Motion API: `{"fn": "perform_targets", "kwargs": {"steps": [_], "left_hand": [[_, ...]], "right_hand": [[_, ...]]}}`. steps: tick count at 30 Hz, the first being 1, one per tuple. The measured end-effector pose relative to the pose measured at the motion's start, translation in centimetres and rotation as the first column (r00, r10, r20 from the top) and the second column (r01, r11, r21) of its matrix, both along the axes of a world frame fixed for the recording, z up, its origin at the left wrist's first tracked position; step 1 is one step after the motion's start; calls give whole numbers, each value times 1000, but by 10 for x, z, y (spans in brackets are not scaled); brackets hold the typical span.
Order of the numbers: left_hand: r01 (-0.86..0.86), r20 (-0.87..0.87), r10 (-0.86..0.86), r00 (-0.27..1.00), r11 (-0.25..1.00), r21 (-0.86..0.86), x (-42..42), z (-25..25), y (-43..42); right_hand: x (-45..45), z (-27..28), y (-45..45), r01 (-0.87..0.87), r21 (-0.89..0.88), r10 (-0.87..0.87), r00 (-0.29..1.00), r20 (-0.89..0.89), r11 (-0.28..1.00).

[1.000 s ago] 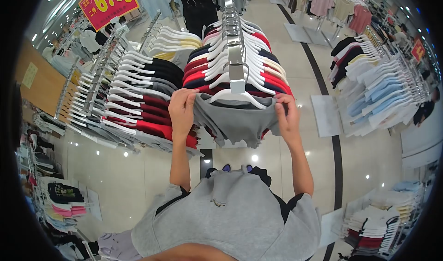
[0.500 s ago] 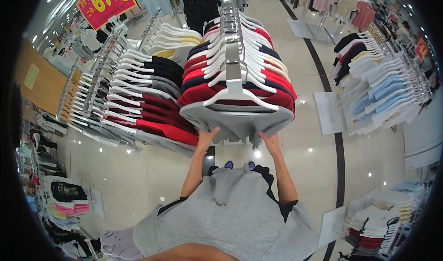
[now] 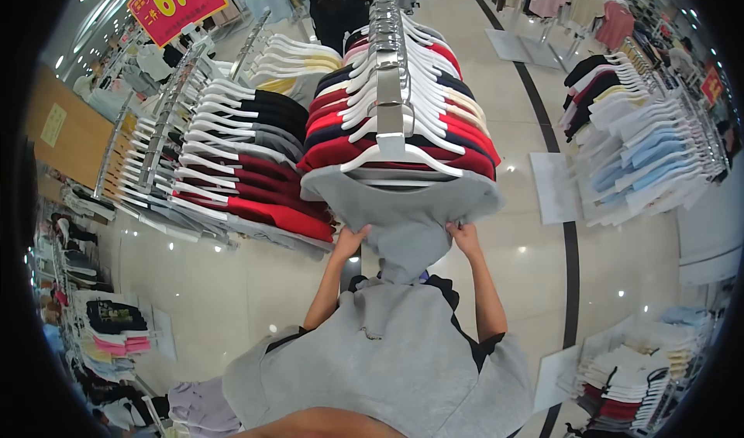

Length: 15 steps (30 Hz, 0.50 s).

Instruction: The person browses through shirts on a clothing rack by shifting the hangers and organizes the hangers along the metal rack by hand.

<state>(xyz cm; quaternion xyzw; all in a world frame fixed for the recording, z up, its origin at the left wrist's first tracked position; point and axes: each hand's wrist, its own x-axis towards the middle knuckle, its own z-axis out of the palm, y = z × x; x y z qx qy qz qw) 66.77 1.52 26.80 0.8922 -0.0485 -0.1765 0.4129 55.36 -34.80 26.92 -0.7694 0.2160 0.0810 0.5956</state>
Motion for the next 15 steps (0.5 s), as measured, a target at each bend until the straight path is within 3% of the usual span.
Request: {"fn": "perform_targets", "kwargs": {"steps": [1, 2, 3, 4, 6, 7, 9, 10, 11, 13, 15], "left_hand": [[-10, -72, -12, 997, 954, -298, -7, 30, 1], [-38, -131, -45, 990, 820, -571, -9, 57, -1], [-191, -175, 94, 980, 683, -705, -16, 69, -2], [-200, -183, 99, 978, 688, -698, -16, 69, 1], [-220, -148, 167, 975, 831, -511, -4, 71, 2], [-227, -159, 168, 973, 832, -507, -6, 70, 6], [-72, 79, 92, 993, 970, -233, -6, 74, 15], [-8, 202, 23, 979, 997, -77, 1, 96, 11], [-10, 270, 29, 963, 997, -73, -4, 117, 12], [50, 246, -21, 969, 992, -113, -13, 175, 16], [111, 231, -72, 970, 981, -161, -13, 227, 8]], "right_hand": [[-5, 7, 10, 83, 170, -105, 986, 129, 982], [-4, 18, 16, 136, 342, -226, 945, 238, 930], [-7, 40, 27, 172, 366, -281, 922, 266, 914], [-10, 32, 32, 173, 372, -279, 926, 255, 912], [-13, 18, 38, 438, 496, -576, 801, 162, 750], [-16, 15, 36, 443, 492, -575, 804, 151, 749], [-14, 13, 24, 464, -22, -459, 882, 105, 886], [-10, 26, 18, 534, -101, -483, 818, 313, 839], [-13, 39, 12, 610, -162, -468, 727, 503, 776], [-11, 92, 5, 693, 89, -598, 542, 590, 715], [-5, 172, 20, 762, -65, -448, 445, 775, 644]]}}
